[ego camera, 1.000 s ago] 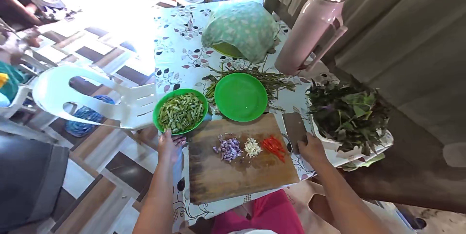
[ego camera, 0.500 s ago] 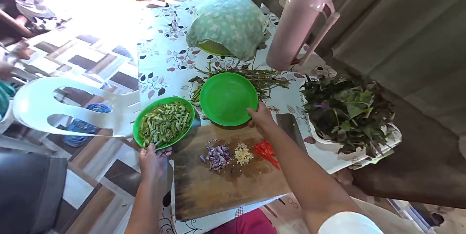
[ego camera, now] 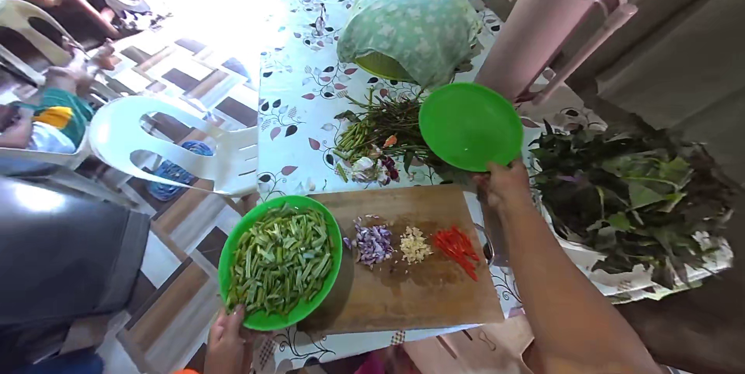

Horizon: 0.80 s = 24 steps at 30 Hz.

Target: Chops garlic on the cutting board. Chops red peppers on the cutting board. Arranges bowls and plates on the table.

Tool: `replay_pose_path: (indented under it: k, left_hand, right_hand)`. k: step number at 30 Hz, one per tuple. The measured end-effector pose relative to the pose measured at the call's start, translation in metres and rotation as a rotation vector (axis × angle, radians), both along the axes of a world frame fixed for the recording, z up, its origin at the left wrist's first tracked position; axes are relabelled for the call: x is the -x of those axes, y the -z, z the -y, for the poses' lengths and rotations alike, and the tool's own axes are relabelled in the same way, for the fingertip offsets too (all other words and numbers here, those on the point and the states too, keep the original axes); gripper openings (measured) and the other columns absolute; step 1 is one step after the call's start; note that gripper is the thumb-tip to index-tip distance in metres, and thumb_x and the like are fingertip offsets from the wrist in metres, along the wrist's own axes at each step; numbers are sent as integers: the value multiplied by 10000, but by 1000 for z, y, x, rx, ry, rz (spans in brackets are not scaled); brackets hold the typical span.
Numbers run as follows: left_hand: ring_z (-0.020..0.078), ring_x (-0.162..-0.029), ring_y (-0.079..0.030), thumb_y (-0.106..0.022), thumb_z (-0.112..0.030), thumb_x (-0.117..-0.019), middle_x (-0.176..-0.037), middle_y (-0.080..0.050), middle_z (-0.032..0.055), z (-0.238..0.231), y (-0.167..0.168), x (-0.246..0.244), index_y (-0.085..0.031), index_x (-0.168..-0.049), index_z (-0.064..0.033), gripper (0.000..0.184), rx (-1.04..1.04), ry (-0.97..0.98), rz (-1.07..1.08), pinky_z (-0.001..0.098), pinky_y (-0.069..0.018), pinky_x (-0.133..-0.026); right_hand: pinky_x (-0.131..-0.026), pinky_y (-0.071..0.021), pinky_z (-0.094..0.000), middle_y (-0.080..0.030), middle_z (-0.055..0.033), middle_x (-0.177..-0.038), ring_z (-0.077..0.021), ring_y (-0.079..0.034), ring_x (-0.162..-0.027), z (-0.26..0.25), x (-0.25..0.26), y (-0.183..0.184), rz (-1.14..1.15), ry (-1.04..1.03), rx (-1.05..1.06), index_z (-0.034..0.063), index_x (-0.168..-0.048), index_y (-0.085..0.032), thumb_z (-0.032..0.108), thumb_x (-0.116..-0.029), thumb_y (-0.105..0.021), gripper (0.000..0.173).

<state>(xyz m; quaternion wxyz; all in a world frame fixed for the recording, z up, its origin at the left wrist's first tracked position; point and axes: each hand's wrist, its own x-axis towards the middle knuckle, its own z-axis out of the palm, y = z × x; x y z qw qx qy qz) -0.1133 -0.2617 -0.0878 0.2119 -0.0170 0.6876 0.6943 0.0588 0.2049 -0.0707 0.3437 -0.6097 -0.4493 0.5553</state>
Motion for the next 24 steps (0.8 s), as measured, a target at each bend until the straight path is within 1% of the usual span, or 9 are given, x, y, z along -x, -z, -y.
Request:
replay_pose_path:
  k: [2, 5, 7, 10, 13, 16, 19, 22, 24]
  left_hand:
    - [4, -804, -724, -252, -33, -1069, -927, -729, -100, 15, -6, -16, -481, -1260, -70, 300, 12, 12, 1, 220, -634, -703]
    - [8, -800, -732, -246, -31, -1073, -924, -749, -98, 32, -7, -36, -493, -1243, -85, 305, -11, 34, 19, 225, -636, -704]
    - [18, -801, -736, -231, -35, -1074, -928, -753, -85, 38, -2, -48, -493, -1239, -90, 315, -42, 46, 48, 226, -638, -707]
    - [31, -804, -738, -244, -42, -1071, -941, -749, -72, 42, 1, -64, -484, -1265, -77, 311, -29, 60, 55, 236, -640, -693]
    - [43, -800, -741, -252, -50, -1061, -945, -751, -61, 46, 0, -71, -485, -1269, -66, 313, -7, 80, 52, 241, -639, -671]
    - [41, -824, -735, -278, -66, -1065, -972, -745, -46, 49, 5, -74, -502, -1274, -65, 306, -7, 88, 49, 232, -632, -701]
    - [57, -813, -738, -279, -76, -1064, -976, -744, -20, 47, 13, -70, -498, -1300, -52, 323, -30, 86, 40, 244, -634, -670]
    - [60, -843, -734, -276, -88, -1074, -1007, -730, -17, 38, 17, -69, -471, -1331, -53, 325, -58, 97, 37, 250, -633, -703]
    - [70, -892, -732, -274, -85, -1076, -1045, -721, -4, 31, 19, -70, -451, -1356, -48, 334, -86, 106, 39, 261, -634, -754]
  right_hand:
    - [-707, -590, -291, -551, -170, -1202, -166, -672, -810, 1, 4, -1, -96, 11, 31, 42, -1534, -288, 164, -1111, -453, 470]
    - [-746, -588, -283, -583, -145, -1136, -146, -680, -833, 25, -5, -13, -86, -81, 52, 7, -1500, -316, 186, -1125, -414, 427]
    - [-791, -591, -359, -619, -210, -1206, -216, -698, -901, 54, -34, -24, 84, -244, -41, 15, -1559, -285, 163, -1112, -442, 497]
    - [-835, -577, -508, -651, -271, -1155, -340, -689, -930, 107, -98, -27, 414, -539, -213, -68, -1446, -454, 158, -1066, -494, 444]
    - [-848, -559, -603, -674, -301, -1100, -419, -699, -915, 160, -149, -11, 546, -589, -234, -88, -1379, -535, 153, -1062, -519, 398]
    - [-744, -566, -534, -682, -259, -1024, -344, -684, -787, 182, -169, 12, 516, -497, -154, -80, -1447, -466, 144, -1065, -534, 449]
    - [-704, -564, -484, -662, -243, -1061, -303, -664, -763, 176, -166, 21, 456, -460, -63, -49, -1526, -381, 167, -1087, -487, 501]
    - [-742, -568, -503, -664, -245, -1079, -323, -677, -793, 163, -159, 19, 493, -496, -21, -35, -1478, -451, 216, -1109, -451, 445]
    - [-835, -559, -525, -673, -257, -1141, -350, -692, -908, 159, -155, 17, 529, -560, -13, -32, -1428, -517, 230, -1112, -439, 417]
